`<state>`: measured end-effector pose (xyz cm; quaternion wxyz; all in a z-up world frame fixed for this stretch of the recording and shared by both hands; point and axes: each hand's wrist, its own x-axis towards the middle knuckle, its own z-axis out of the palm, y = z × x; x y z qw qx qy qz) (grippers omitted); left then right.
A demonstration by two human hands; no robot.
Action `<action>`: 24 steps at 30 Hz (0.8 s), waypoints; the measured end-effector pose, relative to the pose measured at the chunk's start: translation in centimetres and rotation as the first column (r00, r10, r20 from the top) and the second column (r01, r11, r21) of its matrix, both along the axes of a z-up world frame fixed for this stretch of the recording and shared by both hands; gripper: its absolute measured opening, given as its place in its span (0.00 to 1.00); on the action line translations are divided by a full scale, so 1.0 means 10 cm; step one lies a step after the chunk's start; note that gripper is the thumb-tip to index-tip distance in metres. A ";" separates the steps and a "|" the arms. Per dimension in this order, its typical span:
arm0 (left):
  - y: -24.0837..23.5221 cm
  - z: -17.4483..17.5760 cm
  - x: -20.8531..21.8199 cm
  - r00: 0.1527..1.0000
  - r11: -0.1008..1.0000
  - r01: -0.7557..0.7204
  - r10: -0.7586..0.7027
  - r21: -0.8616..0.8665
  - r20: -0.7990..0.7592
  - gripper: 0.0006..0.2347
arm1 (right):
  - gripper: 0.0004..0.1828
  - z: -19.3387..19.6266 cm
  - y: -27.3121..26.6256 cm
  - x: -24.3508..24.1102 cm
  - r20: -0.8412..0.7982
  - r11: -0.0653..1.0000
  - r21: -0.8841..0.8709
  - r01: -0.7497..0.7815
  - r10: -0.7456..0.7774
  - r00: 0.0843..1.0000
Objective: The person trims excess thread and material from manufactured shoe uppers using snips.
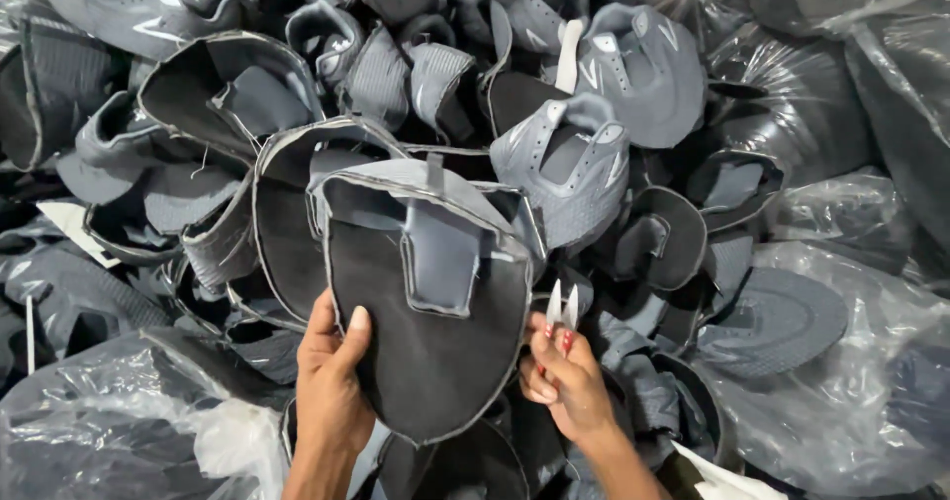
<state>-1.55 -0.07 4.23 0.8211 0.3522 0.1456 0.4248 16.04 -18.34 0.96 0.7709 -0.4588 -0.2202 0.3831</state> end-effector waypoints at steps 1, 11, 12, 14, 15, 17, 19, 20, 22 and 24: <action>-0.01 -0.03 -0.01 1.000 1.000 0.019 -0.019 0.022 0.001 0.15 | 0.09 0.00 0.01 0.01 -0.106 0.994 0.089 -0.057 0.066 0.992; -0.49 0.63 -0.14 0.682 0.482 -0.426 0.727 0.766 -0.077 0.09 | 0.18 0.05 -0.31 0.02 -0.105 0.920 -0.025 0.391 -0.391 0.914; -0.48 0.72 -0.15 0.908 0.775 -0.208 0.380 0.597 -0.178 0.12 | 0.20 -0.05 -0.36 0.03 -0.088 0.913 0.016 0.407 -0.405 0.910; -0.47 0.77 -0.07 0.984 0.919 0.101 -0.036 0.381 -0.174 0.15 | 0.21 -0.27 -0.45 0.05 -0.066 0.905 0.058 0.421 -0.418 0.906; -0.46 0.74 0.01 0.989 0.944 0.144 -0.126 0.297 -0.079 0.15 | 0.19 -0.42 -0.49 0.05 -0.056 0.898 0.042 0.437 -0.435 0.899; -0.50 0.96 0.10 0.977 0.955 0.202 -0.212 0.218 0.023 0.14 | 0.17 -0.64 -0.57 0.09 -0.048 0.888 0.030 0.458 -0.457 0.888; -0.59 1.46 0.10 0.955 0.967 0.256 -0.255 0.012 0.153 0.14 | 0.11 -0.80 -0.65 0.15 0.261 0.889 0.075 0.451 -0.454 0.852; -0.44 1.03 0.13 0.953 0.965 0.261 -0.260 0.015 0.153 0.14 | 0.11 -0.64 -0.67 0.15 0.260 0.887 0.079 0.455 -0.459 0.850; -0.10 0.16 0.22 0.986 0.986 0.159 -0.156 -0.051 0.062 0.16 | 0.13 -0.31 -0.68 0.18 0.276 0.933 0.233 0.274 -0.334 0.901; -0.18 0.62 0.06 0.925 0.937 0.275 -0.318 0.214 0.205 0.11 | 0.08 0.11 -0.65 0.15 0.113 0.897 0.200 0.393 -0.420 0.900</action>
